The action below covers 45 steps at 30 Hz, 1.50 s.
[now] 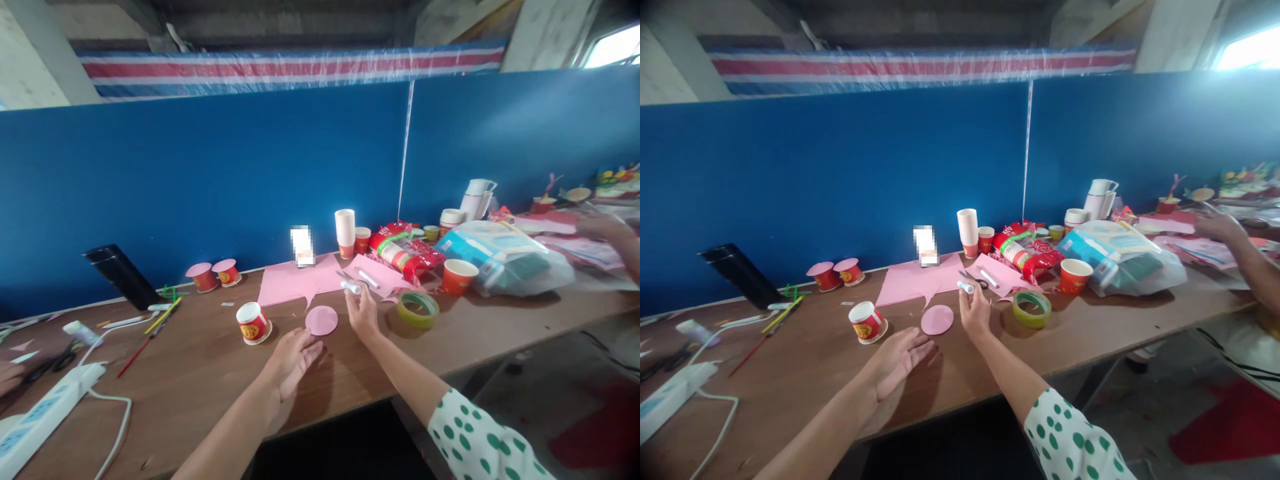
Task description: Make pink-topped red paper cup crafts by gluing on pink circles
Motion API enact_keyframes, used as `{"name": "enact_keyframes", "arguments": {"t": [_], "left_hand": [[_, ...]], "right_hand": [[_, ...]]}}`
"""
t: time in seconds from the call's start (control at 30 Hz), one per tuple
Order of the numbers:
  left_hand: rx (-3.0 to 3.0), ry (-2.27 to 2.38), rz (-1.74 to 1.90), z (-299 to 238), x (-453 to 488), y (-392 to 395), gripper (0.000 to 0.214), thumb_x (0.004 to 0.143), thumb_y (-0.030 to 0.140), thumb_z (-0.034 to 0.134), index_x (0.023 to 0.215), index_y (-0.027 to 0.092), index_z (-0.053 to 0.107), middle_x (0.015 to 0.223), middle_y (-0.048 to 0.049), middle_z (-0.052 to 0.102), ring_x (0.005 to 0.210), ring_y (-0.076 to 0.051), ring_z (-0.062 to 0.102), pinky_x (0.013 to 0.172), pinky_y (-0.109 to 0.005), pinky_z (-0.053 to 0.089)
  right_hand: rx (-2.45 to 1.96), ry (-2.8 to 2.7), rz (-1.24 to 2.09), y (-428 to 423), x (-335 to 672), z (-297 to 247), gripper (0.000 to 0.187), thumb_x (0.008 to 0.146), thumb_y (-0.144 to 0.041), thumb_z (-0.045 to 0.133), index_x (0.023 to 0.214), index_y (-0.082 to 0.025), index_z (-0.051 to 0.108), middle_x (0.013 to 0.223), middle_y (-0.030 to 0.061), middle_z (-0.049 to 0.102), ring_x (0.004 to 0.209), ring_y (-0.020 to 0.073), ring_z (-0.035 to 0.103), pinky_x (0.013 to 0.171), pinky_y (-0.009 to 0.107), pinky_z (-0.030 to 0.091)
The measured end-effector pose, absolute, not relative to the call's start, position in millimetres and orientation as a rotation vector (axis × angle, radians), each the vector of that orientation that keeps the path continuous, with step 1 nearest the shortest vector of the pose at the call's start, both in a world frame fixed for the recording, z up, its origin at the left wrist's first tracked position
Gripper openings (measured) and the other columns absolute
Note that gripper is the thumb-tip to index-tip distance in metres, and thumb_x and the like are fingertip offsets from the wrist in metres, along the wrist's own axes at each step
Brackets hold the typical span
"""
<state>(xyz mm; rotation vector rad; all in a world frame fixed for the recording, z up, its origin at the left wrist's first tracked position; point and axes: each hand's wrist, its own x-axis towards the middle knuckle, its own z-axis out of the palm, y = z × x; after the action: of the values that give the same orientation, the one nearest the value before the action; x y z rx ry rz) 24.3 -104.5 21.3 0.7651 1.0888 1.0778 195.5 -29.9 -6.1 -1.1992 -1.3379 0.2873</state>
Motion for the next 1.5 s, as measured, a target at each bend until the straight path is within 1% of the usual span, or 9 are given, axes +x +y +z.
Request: {"name": "enact_keyframes", "arguments": {"t": [0.1, 0.23, 0.37, 0.57, 0.83, 1.03, 1.23, 1.37, 1.5], "left_hand": [[1.14, 1.237, 0.884, 23.7, 16.7, -108.9, 0.029, 0.083, 0.029, 0.05, 0.109, 0.016, 0.051, 0.114, -0.0146, 0.059, 0.094, -0.021, 0.063, 0.087, -0.042, 0.049], [2.149, 1.456, 0.819, 13.1, 10.3, -88.6, 0.023, 0.082, 0.021, 0.045, 0.101, 0.018, 0.057, 0.111, -0.0111, 0.06, 0.109, -0.024, 0.053, 0.097, -0.044, 0.037], [2.521, 1.512, 0.546, 0.3, 4.9, -61.6, 0.027, 0.081, 0.012, 0.039, 0.105, 0.016, 0.053, 0.106, -0.0111, 0.06, 0.099, -0.022, 0.056, 0.088, -0.037, 0.042], [2.691, 1.483, 0.37, 0.3, 10.1, -67.5, 0.026, 0.084, 0.017, 0.039, 0.102, 0.016, 0.058, 0.1, -0.0109, 0.062, 0.097, -0.023, 0.055, 0.088, -0.036, 0.041], [2.643, 1.577, 0.592, -2.0, 25.0, -79.2, 0.034, 0.088, 0.029, 0.036, 0.115, 0.017, 0.052, 0.123, -0.0121, 0.051, 0.108, -0.024, 0.05, 0.091, -0.038, 0.041], [2.554, 1.599, 0.65, -9.7, 0.4, -71.4, 0.022, 0.085, 0.024, 0.042, 0.098, 0.019, 0.058, 0.103, -0.0079, 0.061, 0.097, -0.021, 0.054, 0.088, -0.036, 0.042], [2.53, 1.657, 0.667, -12.7, 4.5, -75.0, 0.024, 0.084, 0.033, 0.047, 0.1, 0.021, 0.06, 0.104, -0.0072, 0.063, 0.097, -0.021, 0.055, 0.088, -0.036, 0.041], [2.543, 1.654, 0.634, -9.3, 5.5, -69.4, 0.022, 0.082, 0.027, 0.048, 0.098, 0.022, 0.063, 0.108, -0.0077, 0.062, 0.1, -0.021, 0.054, 0.089, -0.036, 0.041], [2.539, 1.647, 0.624, -5.4, 5.3, -65.3, 0.017, 0.081, 0.021, 0.047, 0.087, 0.021, 0.063, 0.096, -0.0061, 0.063, 0.094, -0.02, 0.055, 0.087, -0.035, 0.041]], "right_hand": [[-1.205, -1.348, 0.282, -30.1, 194.2, -5.3, 0.025, 0.086, -0.032, 0.046, 0.104, -0.017, 0.055, 0.098, 0.0093, 0.065, 0.08, 0.0194, 0.062, 0.073, 0.03, 0.047], [-1.215, -1.363, 0.268, -30.4, 194.5, -5.7, 0.025, 0.086, -0.032, 0.045, 0.103, -0.017, 0.055, 0.096, 0.0087, 0.066, 0.077, 0.019, 0.061, 0.071, 0.029, 0.047], [-1.263, -1.371, 0.276, -31.8, 195.6, -5.4, 0.027, 0.085, -0.034, 0.045, 0.103, -0.018, 0.056, 0.095, 0.0083, 0.067, 0.075, 0.0187, 0.061, 0.072, 0.03, 0.047], [-1.268, -1.403, 0.291, -33.7, 193.8, -2.1, 0.026, 0.086, -0.034, 0.044, 0.103, -0.019, 0.056, 0.096, 0.0067, 0.067, 0.074, 0.0179, 0.062, 0.074, 0.03, 0.047], [-1.216, -1.432, 0.283, -35.5, 194.7, -0.9, 0.024, 0.086, -0.032, 0.044, 0.103, -0.019, 0.055, 0.1, 0.0073, 0.066, 0.081, 0.0183, 0.062, 0.076, 0.029, 0.047], [-1.252, -1.448, 0.318, -35.0, 193.3, -5.3, 0.025, 0.087, -0.035, 0.043, 0.102, -0.019, 0.055, 0.089, 0.006, 0.067, 0.073, 0.0182, 0.062, 0.07, 0.029, 0.047], [-1.242, -1.472, 0.353, -34.3, 192.0, -8.6, 0.023, 0.087, -0.037, 0.043, 0.095, -0.019, 0.055, 0.078, 0.0045, 0.067, 0.072, 0.0184, 0.062, 0.068, 0.028, 0.048], [-1.238, -1.467, 0.384, -34.8, 191.7, -8.7, 0.022, 0.087, -0.038, 0.043, 0.087, -0.019, 0.054, 0.077, 0.0052, 0.067, 0.068, 0.018, 0.062, 0.065, 0.027, 0.047], [-1.213, -1.53, 0.365, -36.7, 190.2, -7.5, 0.023, 0.086, -0.04, 0.044, 0.084, -0.019, 0.054, 0.074, 0.0049, 0.066, 0.067, 0.0178, 0.061, 0.066, 0.027, 0.046]]}}
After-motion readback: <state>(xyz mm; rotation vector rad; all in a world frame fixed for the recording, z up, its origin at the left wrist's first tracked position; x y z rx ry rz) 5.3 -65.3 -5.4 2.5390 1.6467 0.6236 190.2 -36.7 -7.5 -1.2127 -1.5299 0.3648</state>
